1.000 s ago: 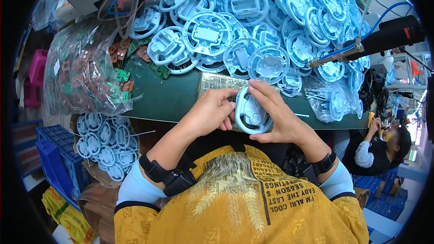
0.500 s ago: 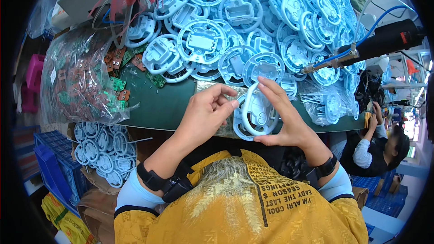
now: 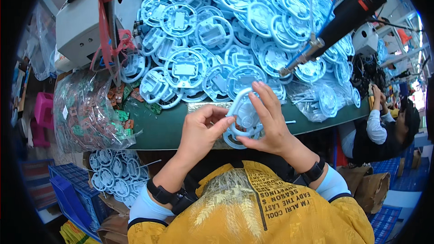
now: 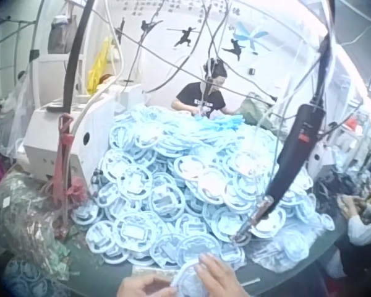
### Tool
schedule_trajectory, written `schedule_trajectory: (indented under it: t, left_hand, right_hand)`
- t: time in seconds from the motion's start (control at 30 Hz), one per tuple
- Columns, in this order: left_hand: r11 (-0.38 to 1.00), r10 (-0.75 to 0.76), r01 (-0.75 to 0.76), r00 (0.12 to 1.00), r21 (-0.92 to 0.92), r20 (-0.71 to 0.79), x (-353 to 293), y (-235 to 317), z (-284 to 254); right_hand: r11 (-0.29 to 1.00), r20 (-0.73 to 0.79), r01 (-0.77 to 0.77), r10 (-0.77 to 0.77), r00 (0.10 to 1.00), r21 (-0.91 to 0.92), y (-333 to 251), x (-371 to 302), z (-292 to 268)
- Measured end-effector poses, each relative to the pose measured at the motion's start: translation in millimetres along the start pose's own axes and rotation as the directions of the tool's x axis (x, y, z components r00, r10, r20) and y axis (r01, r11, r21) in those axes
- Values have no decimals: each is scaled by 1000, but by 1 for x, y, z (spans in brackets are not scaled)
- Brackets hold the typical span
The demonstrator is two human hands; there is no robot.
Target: Assembling and finishing plastic circular parts using a hand-held pneumatic tool and cleaning them.
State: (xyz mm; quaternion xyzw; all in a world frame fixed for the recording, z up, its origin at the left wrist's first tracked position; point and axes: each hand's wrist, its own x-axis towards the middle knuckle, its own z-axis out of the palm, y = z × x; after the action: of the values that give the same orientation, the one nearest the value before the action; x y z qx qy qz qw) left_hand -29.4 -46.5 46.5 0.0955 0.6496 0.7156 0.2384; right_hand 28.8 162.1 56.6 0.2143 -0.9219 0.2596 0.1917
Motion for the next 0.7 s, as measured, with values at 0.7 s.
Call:
schedule_trajectory:
  t: [0.7]
  left_hand:
    - [964, -266, 267, 955, 15, 130, -10, -28, -10]
  right_hand:
    - [977, 478, -100, -2, 878, 187, 17, -1, -9]
